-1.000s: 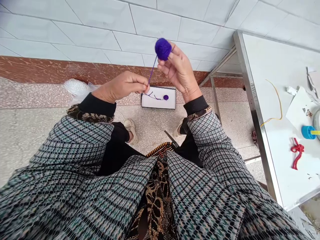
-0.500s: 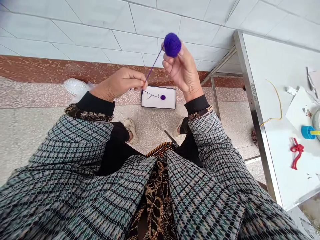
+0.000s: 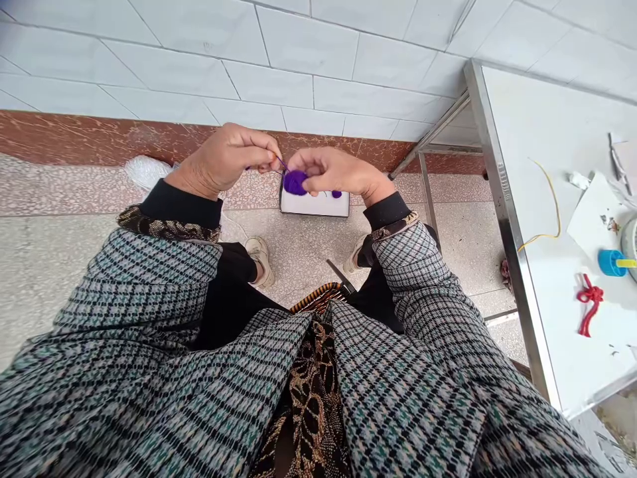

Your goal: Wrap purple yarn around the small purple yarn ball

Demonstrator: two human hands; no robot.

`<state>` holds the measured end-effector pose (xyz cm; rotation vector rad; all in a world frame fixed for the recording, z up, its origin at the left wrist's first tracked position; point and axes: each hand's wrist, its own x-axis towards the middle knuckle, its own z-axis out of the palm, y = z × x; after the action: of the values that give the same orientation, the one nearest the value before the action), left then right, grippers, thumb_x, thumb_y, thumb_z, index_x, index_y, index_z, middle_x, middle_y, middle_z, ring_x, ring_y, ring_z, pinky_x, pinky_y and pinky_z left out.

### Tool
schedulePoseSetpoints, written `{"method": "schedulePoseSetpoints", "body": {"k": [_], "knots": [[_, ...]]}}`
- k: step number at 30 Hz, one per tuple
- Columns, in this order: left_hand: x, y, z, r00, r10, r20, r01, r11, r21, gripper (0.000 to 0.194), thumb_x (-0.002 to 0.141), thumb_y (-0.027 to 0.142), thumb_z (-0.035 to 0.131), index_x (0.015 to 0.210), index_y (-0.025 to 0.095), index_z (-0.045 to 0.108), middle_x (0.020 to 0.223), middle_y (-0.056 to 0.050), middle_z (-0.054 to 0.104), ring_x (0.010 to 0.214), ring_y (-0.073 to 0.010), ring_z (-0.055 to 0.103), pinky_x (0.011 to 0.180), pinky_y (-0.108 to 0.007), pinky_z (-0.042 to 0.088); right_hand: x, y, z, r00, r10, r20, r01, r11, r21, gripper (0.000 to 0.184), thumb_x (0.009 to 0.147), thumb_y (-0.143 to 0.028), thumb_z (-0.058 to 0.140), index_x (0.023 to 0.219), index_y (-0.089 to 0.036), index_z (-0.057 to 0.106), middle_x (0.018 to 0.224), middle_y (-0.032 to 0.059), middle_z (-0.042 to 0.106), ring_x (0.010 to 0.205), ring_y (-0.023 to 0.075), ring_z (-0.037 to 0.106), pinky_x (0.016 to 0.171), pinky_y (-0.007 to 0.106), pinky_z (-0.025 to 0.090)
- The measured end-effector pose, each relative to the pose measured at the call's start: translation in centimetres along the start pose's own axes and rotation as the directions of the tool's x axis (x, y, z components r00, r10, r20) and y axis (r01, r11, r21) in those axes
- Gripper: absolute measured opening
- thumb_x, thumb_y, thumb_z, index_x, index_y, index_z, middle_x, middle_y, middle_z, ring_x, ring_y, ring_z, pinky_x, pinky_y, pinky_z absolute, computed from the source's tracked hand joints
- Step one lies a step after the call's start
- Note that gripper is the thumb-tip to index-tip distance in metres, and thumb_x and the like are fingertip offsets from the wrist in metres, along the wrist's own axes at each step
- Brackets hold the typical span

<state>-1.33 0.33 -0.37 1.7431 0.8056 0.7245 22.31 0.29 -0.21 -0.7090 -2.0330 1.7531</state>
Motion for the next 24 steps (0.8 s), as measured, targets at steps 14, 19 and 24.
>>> {"method": "schedulePoseSetpoints", "body": {"k": [14, 19, 24], "knots": [[0.6, 0.6, 3.6, 0.985, -0.154, -0.071, 0.130, 0.953, -0.276, 0.023, 0.095, 0.021, 0.058, 0.074, 0.014, 0.066, 0.054, 0.003, 0.046, 0.046, -0.0062, 0.038, 0.047, -0.022, 0.026, 1.2, -0.4, -0.8, 0.623, 0.010, -0.782, 0.493, 0.771, 0.403, 0.039, 0.066, -0.041, 0.081, 0.094, -0.028, 0.057, 0.098, 0.0009, 0.067, 0.102, 0.0172, 0.059, 0.105, 0.026, 0.052], [1.4, -0.5, 3.9, 0.897, -0.337, -0.286, 0.192, 0.879, -0.436, 0.018, 0.097, 0.023, 0.059, 0.081, 0.017, 0.056, 0.057, 0.007, 0.036, 0.044, -0.0039, 0.030, 0.047, -0.019, 0.019, -0.2, -1.1, -3.2, 0.467, -0.029, -0.884, 0.589, 0.756, 0.286, 0.030, 0.070, -0.040, 0.077, 0.090, -0.032, 0.056, 0.100, 0.0017, 0.069, 0.116, 0.0192, 0.056, 0.111, 0.029, 0.050], [1.2, -1.1, 2.9, 0.860, -0.382, -0.339, 0.210, 0.870, -0.447, 0.021, 0.091, 0.012, 0.059, 0.071, 0.017, 0.056, 0.060, 0.004, 0.041, 0.047, -0.0042, 0.028, 0.048, -0.023, 0.019, -1.9, -1.9, -5.3, 0.312, -0.001, -0.950, 0.628, 0.750, 0.205, 0.006, 0.084, -0.030, 0.061, 0.087, -0.032, 0.056, 0.100, 0.0021, 0.069, 0.115, 0.0157, 0.059, 0.109, 0.023, 0.051]]}}
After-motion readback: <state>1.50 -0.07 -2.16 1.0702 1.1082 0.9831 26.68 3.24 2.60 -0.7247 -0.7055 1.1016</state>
